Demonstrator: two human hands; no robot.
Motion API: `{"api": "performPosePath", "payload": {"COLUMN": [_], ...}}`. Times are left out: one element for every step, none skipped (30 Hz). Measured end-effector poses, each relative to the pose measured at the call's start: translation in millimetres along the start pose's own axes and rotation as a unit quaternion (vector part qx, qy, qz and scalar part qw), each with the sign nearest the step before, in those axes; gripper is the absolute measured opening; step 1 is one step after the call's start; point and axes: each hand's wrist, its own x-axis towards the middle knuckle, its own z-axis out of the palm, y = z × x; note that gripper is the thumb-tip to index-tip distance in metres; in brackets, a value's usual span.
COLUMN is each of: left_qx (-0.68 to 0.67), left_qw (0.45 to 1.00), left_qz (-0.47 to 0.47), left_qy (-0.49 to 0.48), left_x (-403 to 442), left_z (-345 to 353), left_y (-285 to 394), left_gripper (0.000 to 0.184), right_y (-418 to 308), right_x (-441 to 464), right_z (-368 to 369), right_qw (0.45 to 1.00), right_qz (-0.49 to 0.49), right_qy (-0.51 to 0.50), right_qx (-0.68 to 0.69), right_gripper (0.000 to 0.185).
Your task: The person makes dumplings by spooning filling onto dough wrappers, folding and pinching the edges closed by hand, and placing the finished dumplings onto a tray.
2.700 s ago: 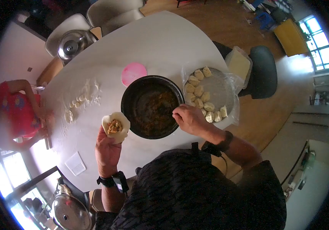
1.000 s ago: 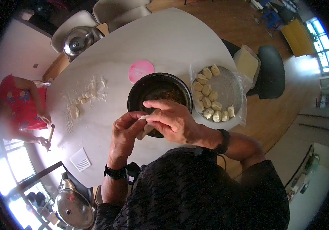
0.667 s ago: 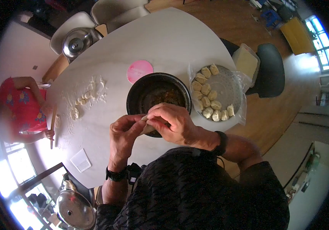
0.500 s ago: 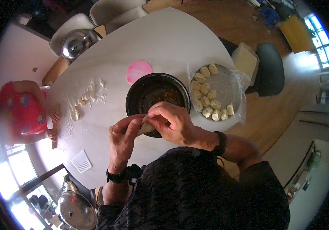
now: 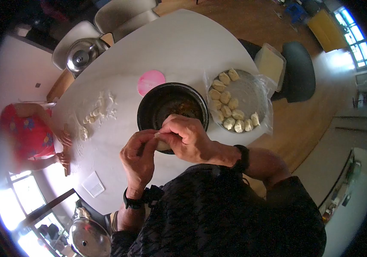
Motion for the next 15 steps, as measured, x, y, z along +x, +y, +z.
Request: {"api": "performPosePath", "payload": {"left_qx": [0.001, -0.035, -0.071, -0.106, -0.145, -0.183, -0.222, -0.232, -0.237, -0.241, -0.246, -0.246, -0.244, -0.243, -0.241], "left_qw": [1.0, 0.999, 0.997, 0.994, 0.988, 0.981, 0.972, 0.969, 0.968, 0.966, 0.965, 0.965, 0.966, 0.966, 0.967], "left_qz": [0.014, 0.002, -0.01, -0.023, -0.036, -0.049, -0.064, -0.076, -0.077, -0.079, -0.081, -0.081, -0.08, -0.079, -0.077], "left_qy": [0.002, 0.01, 0.019, 0.028, 0.033, 0.038, 0.043, 0.043, 0.043, 0.044, 0.042, 0.034, 0.032, 0.031, 0.029], "left_x": [0.2, -0.6, -1.8, -2.5, -2.1, -1.6, -1.4, -1.6, -1.7, -1.4, -0.9, -0.7, -0.9, -0.9, -0.8], "left_z": [0.5, 0.9, 0.8, -0.6, -3.4, -7.0, -11.0, -14.6, -16.9, -18.4, -18.9, -18.8, -17.6, -17.3, -17.5], "left_y": [-3.2, -6.5, -10.0, -11.9, -12.7, -13.6, -14.3, -12.6, -14.4, -17.3, -19.8, -21.3, -20.7, -19.5, -18.2], "left_gripper": [0.009, 0.009, 0.009, 0.009, 0.011, 0.012, 0.014, 0.019, 0.019, 0.019, 0.02, 0.021, 0.021, 0.021, 0.021], "right_y": [1.5, 3.3, 4.6, -0.1, -9.0, -11.3, -13.5, -12.4, -11.8, -11.3, -9.2, -7.3, -6.6, -7.0, -7.5], "right_x": [1.7, 4.0, 5.5, 5.2, 4.0, 0.7, -2.5, -8.0, -11.6, -16.1, -17.8, -19.1, -19.5, -18.4, -16.8], "right_z": [-0.9, -2.5, -4.0, -6.1, -9.6, -14.3, -18.9, -27.2, -30.8, -26.5, -24.1, -22.0, -20.3, -18.6, -16.8], "right_qw": [1.0, 1.0, 0.999, 0.998, 0.99, 0.981, 0.971, 0.965, 0.957, 0.953, 0.965, 0.975, 0.984, 0.977, 0.968], "right_qz": [-0.012, -0.025, -0.038, 0.021, 0.078, 0.117, 0.156, 0.175, 0.194, 0.206, 0.18, 0.154, 0.128, 0.157, 0.185], "right_qy": [-0.007, -0.014, -0.021, -0.02, -0.02, -0.04, -0.059, -0.099, -0.139, -0.118, -0.104, -0.09, -0.077, -0.064, -0.05], "right_qx": [0.0, -0.001, -0.002, 0.058, 0.117, 0.147, 0.173, 0.168, 0.162, 0.189, 0.16, 0.131, 0.102, 0.132, 0.163], "right_gripper": [0.015, 0.018, 0.022, 0.03, 0.039, 0.047, 0.055, 0.062, 0.069, 0.06, 0.054, 0.049, 0.044, 0.039, 0.033]}}
